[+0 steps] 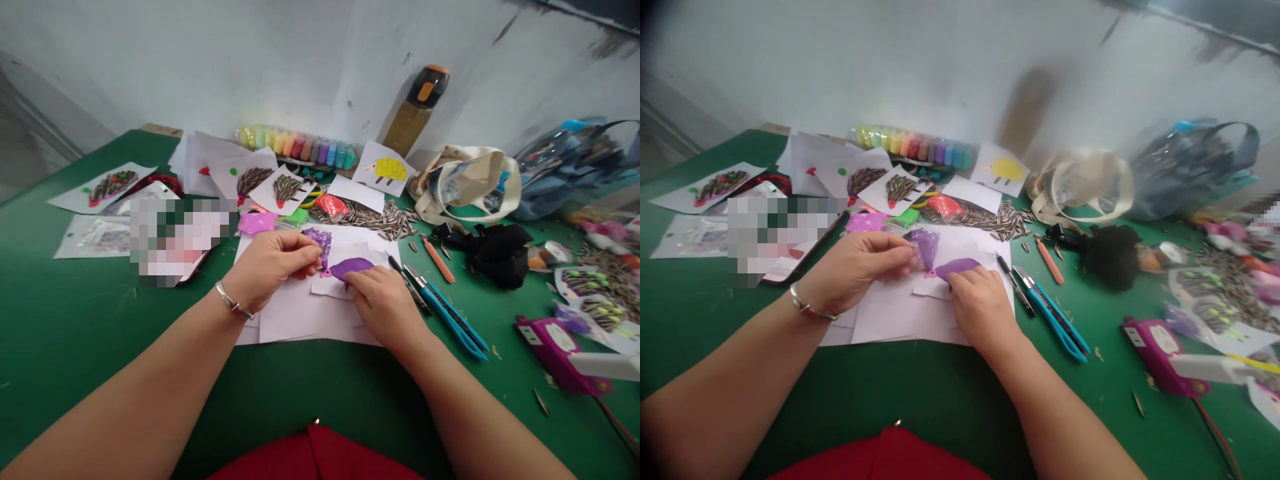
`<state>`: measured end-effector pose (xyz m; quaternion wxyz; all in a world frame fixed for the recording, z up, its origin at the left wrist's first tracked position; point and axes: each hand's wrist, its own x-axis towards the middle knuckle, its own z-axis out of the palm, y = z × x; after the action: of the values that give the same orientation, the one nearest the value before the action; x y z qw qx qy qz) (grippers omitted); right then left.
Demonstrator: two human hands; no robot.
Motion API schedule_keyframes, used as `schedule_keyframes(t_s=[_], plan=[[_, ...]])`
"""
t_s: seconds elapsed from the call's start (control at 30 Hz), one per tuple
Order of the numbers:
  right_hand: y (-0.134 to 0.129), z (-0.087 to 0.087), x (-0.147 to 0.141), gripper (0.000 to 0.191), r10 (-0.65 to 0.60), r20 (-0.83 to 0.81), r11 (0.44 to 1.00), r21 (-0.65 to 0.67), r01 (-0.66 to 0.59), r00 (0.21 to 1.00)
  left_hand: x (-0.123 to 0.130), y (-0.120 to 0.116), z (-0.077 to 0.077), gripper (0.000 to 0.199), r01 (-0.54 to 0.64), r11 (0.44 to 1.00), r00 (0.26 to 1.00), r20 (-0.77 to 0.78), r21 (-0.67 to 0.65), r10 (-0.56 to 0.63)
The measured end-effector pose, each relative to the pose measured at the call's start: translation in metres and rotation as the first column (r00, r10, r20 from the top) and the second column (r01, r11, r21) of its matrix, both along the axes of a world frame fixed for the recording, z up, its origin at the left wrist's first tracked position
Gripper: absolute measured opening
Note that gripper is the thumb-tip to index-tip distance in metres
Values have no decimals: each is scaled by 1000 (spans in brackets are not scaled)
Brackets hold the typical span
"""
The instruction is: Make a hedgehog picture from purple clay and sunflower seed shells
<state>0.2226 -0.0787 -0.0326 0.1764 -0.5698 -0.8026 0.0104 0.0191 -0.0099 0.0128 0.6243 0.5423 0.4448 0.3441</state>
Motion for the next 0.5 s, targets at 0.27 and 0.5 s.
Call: schedule_keyframes(t_s=[0.27, 0.5], plan=[[-1, 7, 1, 31, -15, -97, 1000, 1, 15, 995, -1, 0, 0, 16, 0, 1000, 1000, 3, -11, 0], [-4, 10, -2, 29, -13, 4, 998, -64, 13, 1000, -1, 0, 0, 16, -4, 1000, 1000, 3, -3, 4]])
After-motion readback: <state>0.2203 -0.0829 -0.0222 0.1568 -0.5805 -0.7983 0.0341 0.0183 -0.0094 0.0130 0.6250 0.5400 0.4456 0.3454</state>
